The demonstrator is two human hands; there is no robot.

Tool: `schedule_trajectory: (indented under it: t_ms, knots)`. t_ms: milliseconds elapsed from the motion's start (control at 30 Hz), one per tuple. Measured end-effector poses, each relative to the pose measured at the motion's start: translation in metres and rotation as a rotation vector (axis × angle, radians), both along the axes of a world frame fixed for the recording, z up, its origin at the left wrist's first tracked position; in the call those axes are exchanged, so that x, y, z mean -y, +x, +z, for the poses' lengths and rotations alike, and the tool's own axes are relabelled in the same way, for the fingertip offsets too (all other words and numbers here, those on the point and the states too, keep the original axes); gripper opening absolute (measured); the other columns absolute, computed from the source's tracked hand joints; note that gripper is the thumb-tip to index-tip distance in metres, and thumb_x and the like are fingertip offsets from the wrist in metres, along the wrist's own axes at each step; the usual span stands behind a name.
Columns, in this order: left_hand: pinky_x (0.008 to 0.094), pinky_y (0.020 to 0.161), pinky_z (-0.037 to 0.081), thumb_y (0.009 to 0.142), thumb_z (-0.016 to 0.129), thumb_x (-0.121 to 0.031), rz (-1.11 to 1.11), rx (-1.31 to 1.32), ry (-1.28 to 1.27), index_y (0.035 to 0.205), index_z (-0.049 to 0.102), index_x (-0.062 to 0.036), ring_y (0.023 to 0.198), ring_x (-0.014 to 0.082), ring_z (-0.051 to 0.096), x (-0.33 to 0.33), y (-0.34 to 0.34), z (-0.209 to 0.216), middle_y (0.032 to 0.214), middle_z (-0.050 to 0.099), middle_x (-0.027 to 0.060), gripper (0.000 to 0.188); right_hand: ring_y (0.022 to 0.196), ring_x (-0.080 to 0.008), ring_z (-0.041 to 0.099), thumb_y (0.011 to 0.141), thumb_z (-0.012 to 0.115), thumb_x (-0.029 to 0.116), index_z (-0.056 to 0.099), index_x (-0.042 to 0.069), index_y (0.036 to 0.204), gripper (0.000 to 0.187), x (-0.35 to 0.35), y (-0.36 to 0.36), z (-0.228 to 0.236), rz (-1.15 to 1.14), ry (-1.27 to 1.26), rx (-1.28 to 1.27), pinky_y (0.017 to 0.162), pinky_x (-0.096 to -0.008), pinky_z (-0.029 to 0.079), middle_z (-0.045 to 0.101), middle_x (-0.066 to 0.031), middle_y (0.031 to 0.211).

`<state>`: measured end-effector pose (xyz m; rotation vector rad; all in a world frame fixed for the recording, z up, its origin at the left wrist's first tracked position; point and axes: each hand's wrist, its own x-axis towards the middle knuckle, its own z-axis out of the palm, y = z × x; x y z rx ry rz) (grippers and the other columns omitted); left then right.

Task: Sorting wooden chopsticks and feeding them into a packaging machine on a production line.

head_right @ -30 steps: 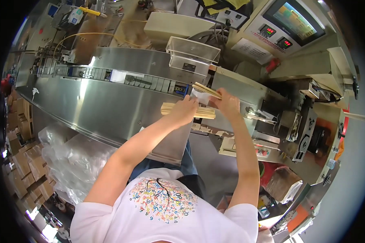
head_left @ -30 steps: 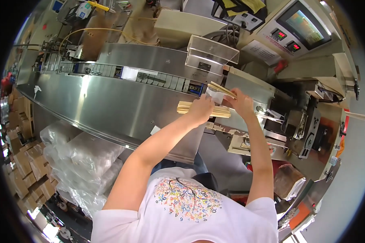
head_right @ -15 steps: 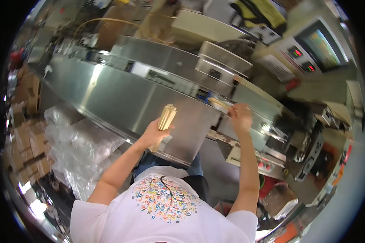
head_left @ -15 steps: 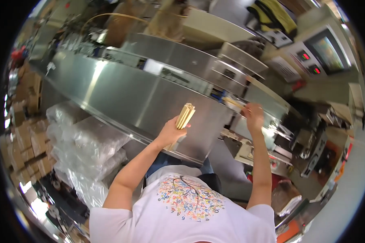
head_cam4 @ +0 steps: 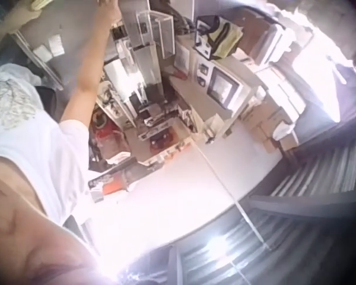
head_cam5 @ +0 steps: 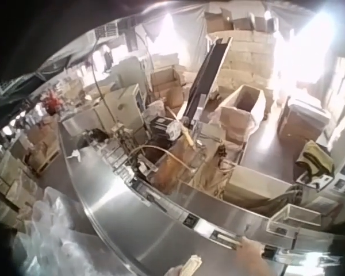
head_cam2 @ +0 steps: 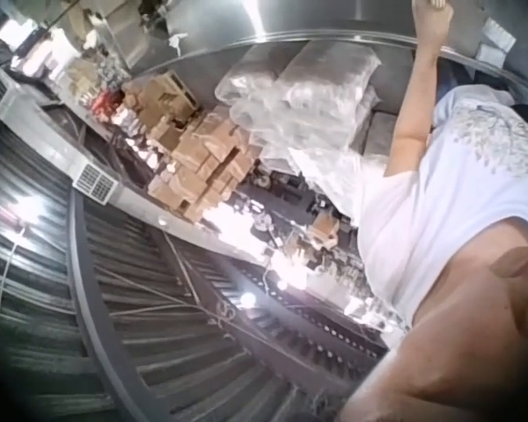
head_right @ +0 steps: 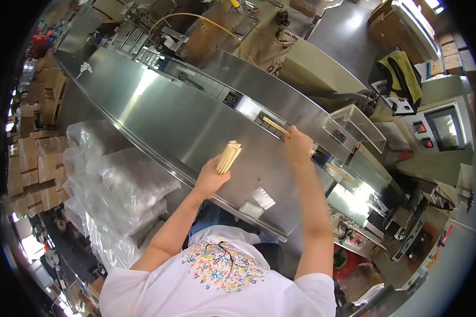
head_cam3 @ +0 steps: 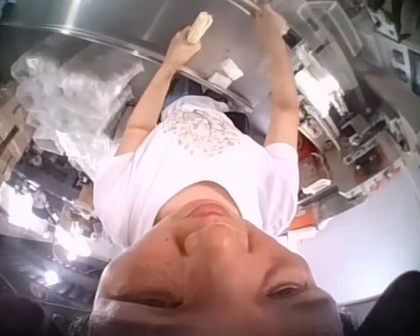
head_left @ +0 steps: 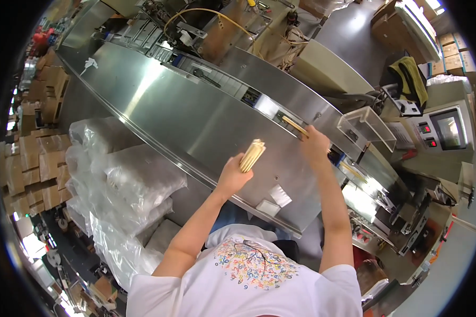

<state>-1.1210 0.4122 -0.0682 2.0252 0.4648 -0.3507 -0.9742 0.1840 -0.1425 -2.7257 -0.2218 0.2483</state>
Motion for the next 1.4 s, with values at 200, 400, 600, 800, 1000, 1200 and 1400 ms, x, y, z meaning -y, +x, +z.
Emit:
schedule_trajectory:
  t_ms: [200,400,600,800,1000,1200,1400]
  knots:
    - [0.0362,0.076,0.049,0.065,0.064,-0.007,-0.336,0.409,0.379,0.095,0.055,-0.0035,0.1,0.0298,0.048,-0.038,0.095,-0.029,0.119,0.051,0.0092,0.032,0.073,-0.0335,0.06,0.077,0.064,0.027,0.058,0.01,0.088,0.021,0.012,-0.013,0.029,-0.106,-0.003,-0.004,0.065,-0.0414,0.045,0.062,-0.013,0.074]
    - [0.0373,0.076,0.052,0.074,0.055,-0.005,-0.825,0.177,0.53,0.103,0.054,0.0001,0.108,0.0319,0.045,-0.031,0.139,-0.045,0.124,0.045,0.0138,0.029,0.068,-0.0338,0.058,0.077,0.065,0.023,0.058,0.006,0.085,0.02,-0.041,0.009,0.056,-0.164,-0.011,0.025,0.06,-0.0395,0.044,0.06,-0.0142,0.069]
    - [0.0377,0.078,0.05,0.071,0.059,-0.006,-0.607,0.275,0.288,0.1,0.055,-0.0021,0.109,0.0293,0.045,-0.042,0.101,-0.029,0.127,0.045,0.0129,0.029,0.069,-0.0328,0.06,0.078,0.064,0.024,0.057,0.008,0.086,0.019,-0.072,0.027,0.037,-0.004,-0.083,0.044,0.06,-0.0404,0.045,0.061,-0.0125,0.071]
    - [0.0312,0.064,0.05,0.076,0.065,-0.012,-0.071,-0.402,-0.914,0.092,0.053,-0.0065,0.068,0.0194,0.059,-0.135,0.033,-0.026,0.078,0.058,0.0061,0.02,0.075,-0.0317,0.058,0.083,0.059,0.023,0.054,0.007,0.086,0.018,-0.087,0.02,0.035,-0.03,0.059,0.12,0.064,-0.0405,0.044,0.06,-0.0124,0.076]
    - [0.0334,0.064,0.052,0.077,0.065,-0.01,0.512,-0.462,-1.155,0.097,0.051,-0.0063,0.07,0.0194,0.059,-0.182,0.007,0.002,0.078,0.057,0.0065,0.025,0.075,-0.031,0.055,0.08,0.059,0.013,0.054,0.006,0.084,0.01,-0.095,0.011,0.007,0.054,0.114,0.293,0.067,-0.039,0.044,0.058,-0.0105,0.076]
    - [0.0417,0.075,0.052,0.079,0.063,-0.011,0.632,-0.176,-1.266,0.102,0.05,-0.0056,0.08,0.0246,0.06,-0.204,0.011,0.017,0.084,0.059,0.0093,0.027,0.073,-0.0269,0.056,0.077,0.06,0.008,0.057,0.006,0.084,0.008,-0.166,0.019,0.028,0.055,0.231,0.361,0.066,-0.0362,0.044,0.058,-0.0106,0.077]
    - [0.0451,0.08,0.051,0.08,0.061,-0.011,0.714,-0.168,-1.401,0.107,0.05,-0.0051,0.085,0.0276,0.061,-0.274,0.028,0.011,0.089,0.06,0.0106,0.029,0.062,-0.0223,0.058,0.08,0.061,0.011,0.061,0.004,0.088,0.011,-0.296,0.043,0.023,0.073,0.381,0.111,0.06,-0.0298,0.045,0.061,-0.0098,0.071]
